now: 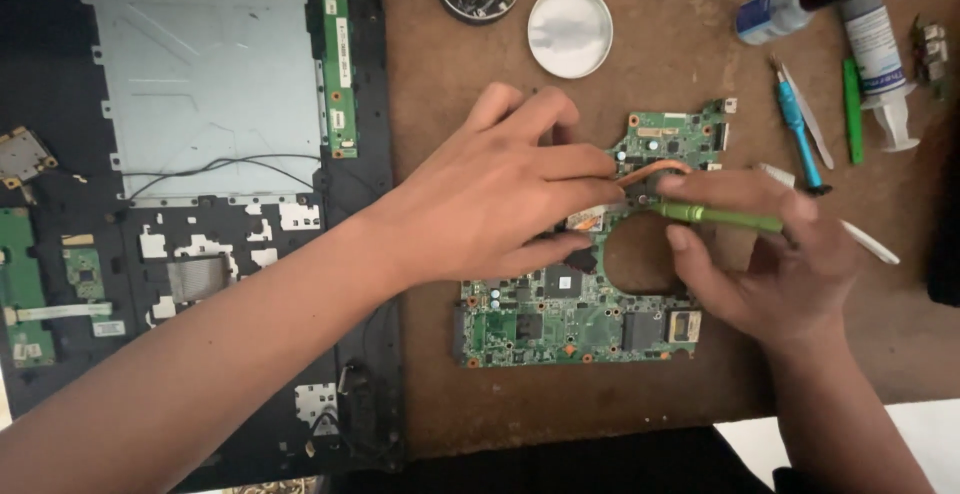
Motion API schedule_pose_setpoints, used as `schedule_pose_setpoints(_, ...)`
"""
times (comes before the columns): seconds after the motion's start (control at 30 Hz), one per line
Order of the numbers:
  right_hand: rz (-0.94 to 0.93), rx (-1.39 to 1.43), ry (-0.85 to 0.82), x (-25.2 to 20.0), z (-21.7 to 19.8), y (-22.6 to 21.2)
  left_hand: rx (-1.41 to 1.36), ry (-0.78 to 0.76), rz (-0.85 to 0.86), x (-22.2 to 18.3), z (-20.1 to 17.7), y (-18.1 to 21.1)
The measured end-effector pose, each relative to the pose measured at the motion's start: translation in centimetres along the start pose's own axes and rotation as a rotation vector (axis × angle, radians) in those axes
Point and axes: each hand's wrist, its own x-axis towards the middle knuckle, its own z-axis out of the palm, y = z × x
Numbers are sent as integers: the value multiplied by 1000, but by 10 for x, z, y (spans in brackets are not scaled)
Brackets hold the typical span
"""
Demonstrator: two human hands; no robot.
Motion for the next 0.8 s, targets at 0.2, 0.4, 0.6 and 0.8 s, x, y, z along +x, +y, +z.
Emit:
schedule_pose_setpoints(0.2, -49, -34, 22, -7, 4, 3, -15, -3, 1, 0, 0, 0)
schedule_pose_setpoints(0.4, 16, -7, 11, -7, 1, 2, 26, -23, -5, 0, 0, 0)
schedule_pose_setpoints(0.6, 27, -109, 80, -9, 4, 3, 3, -16, 4, 0, 0, 0)
schedule_pose_setpoints(0.8, -5, -62, 20, -6, 4, -1, 18, -14, 1, 0, -1, 1)
